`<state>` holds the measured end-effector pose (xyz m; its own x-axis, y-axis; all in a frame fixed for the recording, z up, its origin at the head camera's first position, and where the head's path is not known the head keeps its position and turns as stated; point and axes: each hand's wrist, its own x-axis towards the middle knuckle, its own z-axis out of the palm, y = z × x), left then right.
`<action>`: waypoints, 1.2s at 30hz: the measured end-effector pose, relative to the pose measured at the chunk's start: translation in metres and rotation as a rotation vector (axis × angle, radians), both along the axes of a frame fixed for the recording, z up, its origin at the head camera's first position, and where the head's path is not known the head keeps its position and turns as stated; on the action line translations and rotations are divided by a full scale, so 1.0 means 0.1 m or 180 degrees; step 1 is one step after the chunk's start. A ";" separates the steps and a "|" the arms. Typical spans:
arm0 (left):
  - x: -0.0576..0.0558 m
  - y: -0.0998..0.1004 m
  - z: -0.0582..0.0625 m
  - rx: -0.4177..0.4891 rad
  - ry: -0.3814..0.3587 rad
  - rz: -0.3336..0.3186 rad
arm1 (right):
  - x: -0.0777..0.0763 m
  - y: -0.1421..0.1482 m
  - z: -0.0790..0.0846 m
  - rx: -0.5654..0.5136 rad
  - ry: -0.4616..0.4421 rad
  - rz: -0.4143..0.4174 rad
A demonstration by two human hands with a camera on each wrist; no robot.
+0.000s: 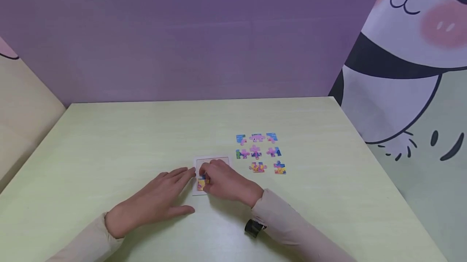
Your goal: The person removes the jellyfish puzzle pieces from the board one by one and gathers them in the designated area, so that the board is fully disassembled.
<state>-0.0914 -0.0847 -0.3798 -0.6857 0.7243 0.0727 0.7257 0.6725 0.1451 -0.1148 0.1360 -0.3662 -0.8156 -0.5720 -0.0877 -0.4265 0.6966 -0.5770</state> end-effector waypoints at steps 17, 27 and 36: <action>-0.01 0.01 0.02 -0.0075 0.0038 -0.0063 | -0.05 0.09 0.03 -0.0567 -0.0201 0.0141; 0.00 0.01 0.03 -0.0041 0.0014 -0.0035 | -0.05 0.11 0.04 -0.0674 -0.0296 0.0121; 0.00 0.01 -0.01 0.0012 -0.0003 -0.0023 | -0.05 0.16 0.07 -0.0640 -0.0247 0.0108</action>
